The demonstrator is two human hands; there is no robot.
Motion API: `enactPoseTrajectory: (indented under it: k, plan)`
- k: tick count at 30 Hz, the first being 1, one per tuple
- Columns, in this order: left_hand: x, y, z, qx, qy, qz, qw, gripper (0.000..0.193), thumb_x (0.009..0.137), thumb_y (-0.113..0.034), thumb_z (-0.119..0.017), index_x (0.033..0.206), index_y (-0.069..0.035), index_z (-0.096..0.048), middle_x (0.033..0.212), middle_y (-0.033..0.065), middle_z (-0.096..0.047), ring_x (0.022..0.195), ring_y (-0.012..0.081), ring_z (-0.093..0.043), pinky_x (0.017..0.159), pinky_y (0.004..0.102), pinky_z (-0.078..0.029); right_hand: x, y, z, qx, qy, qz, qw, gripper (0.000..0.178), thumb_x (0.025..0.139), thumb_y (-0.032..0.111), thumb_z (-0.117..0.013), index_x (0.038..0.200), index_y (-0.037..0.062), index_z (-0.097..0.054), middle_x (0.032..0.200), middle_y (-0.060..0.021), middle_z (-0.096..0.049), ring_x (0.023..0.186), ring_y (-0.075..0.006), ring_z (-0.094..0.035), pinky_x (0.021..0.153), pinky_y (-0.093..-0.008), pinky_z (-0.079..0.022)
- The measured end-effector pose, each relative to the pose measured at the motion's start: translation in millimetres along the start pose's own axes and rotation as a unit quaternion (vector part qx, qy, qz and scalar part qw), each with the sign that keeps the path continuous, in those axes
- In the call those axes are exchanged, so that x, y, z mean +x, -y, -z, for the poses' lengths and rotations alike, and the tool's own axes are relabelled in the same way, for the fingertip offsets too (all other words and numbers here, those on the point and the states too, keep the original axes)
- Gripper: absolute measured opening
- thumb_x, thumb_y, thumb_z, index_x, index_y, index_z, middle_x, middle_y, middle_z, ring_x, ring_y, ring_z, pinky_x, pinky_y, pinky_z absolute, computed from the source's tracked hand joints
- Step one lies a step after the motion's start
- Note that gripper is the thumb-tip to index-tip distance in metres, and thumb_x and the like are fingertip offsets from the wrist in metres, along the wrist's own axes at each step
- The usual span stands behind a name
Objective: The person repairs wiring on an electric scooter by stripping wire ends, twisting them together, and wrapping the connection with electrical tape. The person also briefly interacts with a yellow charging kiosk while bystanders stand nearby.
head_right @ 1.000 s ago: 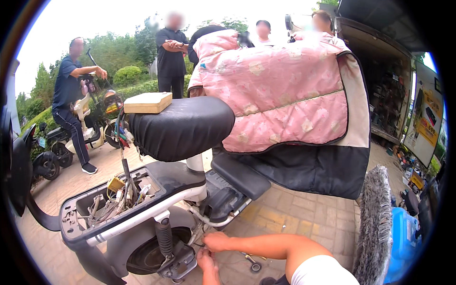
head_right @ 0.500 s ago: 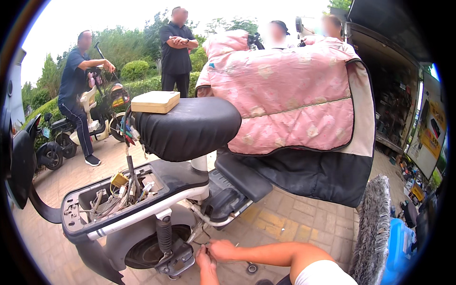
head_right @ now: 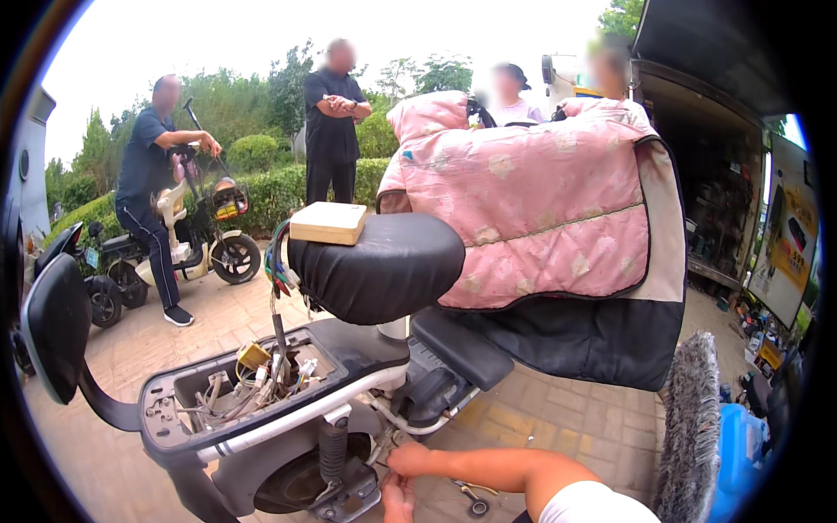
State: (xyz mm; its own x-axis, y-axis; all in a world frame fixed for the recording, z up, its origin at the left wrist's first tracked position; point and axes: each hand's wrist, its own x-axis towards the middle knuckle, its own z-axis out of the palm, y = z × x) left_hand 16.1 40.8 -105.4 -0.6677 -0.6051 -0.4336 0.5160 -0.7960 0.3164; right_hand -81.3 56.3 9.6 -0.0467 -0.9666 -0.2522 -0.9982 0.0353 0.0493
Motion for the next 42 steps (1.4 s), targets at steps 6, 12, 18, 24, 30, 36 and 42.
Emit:
enactPoseTrajectory:
  k: [6,12,18,24,30,36,42]
  plan:
    - [8,7,1,0.013,-0.004,-0.018,1.000,0.019,0.088,-0.005,-0.053,0.107,-0.002,-0.055,0.104,0.0092,-0.059,0.095,0.0202,-0.059,0.082,0.0346,-0.051,3,1,0,0.097,-0.001,-0.057,0.994,0.020,0.078,0.018,-0.055,0.086,0.0010,-0.063,0.087,-0.0189,-0.067,0.085,-0.0370,-0.066,0.069,-0.0456,-0.052]
    - [14,4,10,0.053,0.023,-0.054,0.997,0.021,0.089,-0.010,-0.053,0.108,-0.002,-0.055,0.103,0.0077,-0.060,0.095,0.0199,-0.059,0.081,0.0320,-0.050,6,0,-11,0.135,-0.036,-0.047,0.989,0.021,0.081,0.019,-0.055,0.092,0.0028,-0.061,0.088,-0.0185,-0.067,0.086,-0.0371,-0.066,0.070,-0.0470,-0.052]
    - [-1,6,0,0.006,-0.001,-0.046,0.999,0.015,0.088,-0.006,-0.052,0.100,0.003,-0.055,0.097,0.0109,-0.061,0.088,0.0197,-0.061,0.078,0.0319,-0.052,-6,5,2,0.115,-0.040,-0.021,0.992,0.024,0.081,0.019,-0.054,0.096,0.0015,-0.060,0.089,-0.0194,-0.067,0.088,-0.0362,-0.066,0.071,-0.0475,-0.053]
    - [3,10,1,0.010,-0.004,-0.050,0.999,0.018,0.090,-0.012,-0.049,0.101,0.001,-0.056,0.098,0.0102,-0.060,0.089,0.0198,-0.060,0.079,0.0322,-0.051,14,6,-2,0.115,0.011,-0.040,0.992,0.025,0.079,0.019,-0.055,0.092,-0.0002,-0.064,0.091,-0.0209,-0.067,0.088,-0.0362,-0.066,0.073,-0.0473,-0.053]
    - [12,9,-4,0.007,-0.003,-0.057,0.998,0.023,0.093,-0.018,-0.046,0.102,0.000,-0.057,0.100,0.0094,-0.059,0.090,0.0198,-0.058,0.081,0.0326,-0.050,20,15,-8,0.063,-0.011,0.004,0.998,0.023,0.074,0.016,-0.059,0.085,-0.0009,-0.069,0.090,-0.0202,-0.068,0.085,-0.0365,-0.067,0.070,-0.0458,-0.054]
    - [22,18,0,0.019,0.013,-0.067,0.997,0.028,0.095,-0.024,-0.042,0.103,-0.002,-0.057,0.101,0.0086,-0.059,0.091,0.0198,-0.057,0.082,0.0329,-0.048,11,14,-7,0.150,-0.017,-0.074,0.986,0.024,0.074,0.018,-0.058,0.082,-0.0019,-0.069,0.091,-0.0218,-0.067,0.087,-0.0374,-0.066,0.074,-0.0459,-0.053]
    - [53,18,23,0.027,0.049,-0.119,0.991,0.033,0.097,-0.030,-0.039,0.104,-0.004,-0.058,0.102,0.0079,-0.058,0.091,0.0199,-0.056,0.084,0.0332,-0.047,13,21,-2,0.179,-0.047,-0.091,0.979,0.026,0.075,0.020,-0.056,0.081,-0.0023,-0.068,0.092,-0.0224,-0.067,0.088,-0.0377,-0.065,0.075,-0.0462,-0.052]
